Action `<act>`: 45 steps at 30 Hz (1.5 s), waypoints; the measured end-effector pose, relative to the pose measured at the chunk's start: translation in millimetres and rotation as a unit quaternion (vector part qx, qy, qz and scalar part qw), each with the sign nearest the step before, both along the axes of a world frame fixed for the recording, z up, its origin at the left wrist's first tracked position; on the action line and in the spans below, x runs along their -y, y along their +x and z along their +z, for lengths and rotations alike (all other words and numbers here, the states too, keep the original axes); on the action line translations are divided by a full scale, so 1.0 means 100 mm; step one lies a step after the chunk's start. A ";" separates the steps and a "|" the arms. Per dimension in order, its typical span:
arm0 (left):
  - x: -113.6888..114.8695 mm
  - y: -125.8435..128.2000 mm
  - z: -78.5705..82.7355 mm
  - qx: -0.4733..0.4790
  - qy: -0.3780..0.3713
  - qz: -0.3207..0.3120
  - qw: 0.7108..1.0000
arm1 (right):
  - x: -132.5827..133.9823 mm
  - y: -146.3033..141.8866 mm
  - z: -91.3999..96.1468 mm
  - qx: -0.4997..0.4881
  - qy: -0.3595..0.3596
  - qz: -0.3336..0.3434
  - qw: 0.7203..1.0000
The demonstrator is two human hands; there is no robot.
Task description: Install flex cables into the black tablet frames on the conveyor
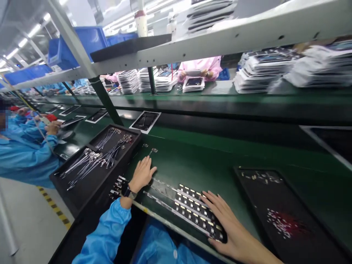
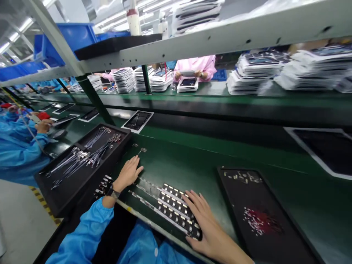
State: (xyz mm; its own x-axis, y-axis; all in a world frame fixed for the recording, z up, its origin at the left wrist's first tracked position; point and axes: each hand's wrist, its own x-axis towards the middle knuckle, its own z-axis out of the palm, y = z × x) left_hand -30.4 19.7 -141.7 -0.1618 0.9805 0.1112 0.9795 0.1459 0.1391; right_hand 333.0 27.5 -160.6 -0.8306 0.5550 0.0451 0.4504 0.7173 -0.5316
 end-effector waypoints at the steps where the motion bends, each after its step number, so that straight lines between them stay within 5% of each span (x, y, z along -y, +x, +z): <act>1: -0.01 -0.10 -0.03 -0.017 0.008 0.010 1.000 | 0.01 0.02 -0.01 -0.001 0.001 -0.004 1.000; 5: 0.05 -0.41 0.03 -0.044 0.031 0.066 0.996 | 0.00 0.03 -0.02 -0.014 0.019 -0.001 1.000; 8: 0.12 -0.27 0.23 -0.001 0.078 0.060 0.995 | -0.04 0.02 -0.02 -0.025 0.031 0.000 0.999; 10: 0.20 0.06 0.38 0.058 0.101 -0.014 0.993 | -0.06 0.02 0.00 -0.031 0.026 0.001 0.999; 14: 0.41 0.85 0.48 0.116 0.017 -0.294 0.949 | -0.12 0.01 0.07 -0.050 -0.024 -0.008 0.998; 17: 0.45 1.18 0.39 0.088 0.012 -0.365 0.927 | -0.17 -0.01 0.19 -0.073 -0.075 -0.043 0.994; 20: 0.28 1.19 0.42 0.092 0.002 -0.353 0.931 | -0.20 -0.04 0.37 -0.113 -0.120 -0.087 0.982; 24: -0.23 1.03 0.76 0.168 -0.114 -0.329 0.922 | -0.28 -0.17 0.59 -0.186 -0.165 -0.201 0.948; 27: -0.64 0.93 0.92 0.228 -0.239 -0.332 0.884 | -0.42 -0.34 0.58 -0.239 -0.185 -0.274 0.913; 30: -0.88 0.87 0.82 0.243 -0.308 -0.313 0.865 | -0.59 -0.48 0.44 -0.238 -0.182 -0.274 0.914; 36: -0.84 0.83 0.47 0.211 -0.224 -0.267 0.913 | -0.80 -0.56 0.22 -0.147 -0.098 -0.251 0.952; 45: -0.64 0.90 0.42 0.116 -0.158 -0.270 0.943 | -0.76 -0.55 0.15 -0.147 -0.059 -0.241 0.958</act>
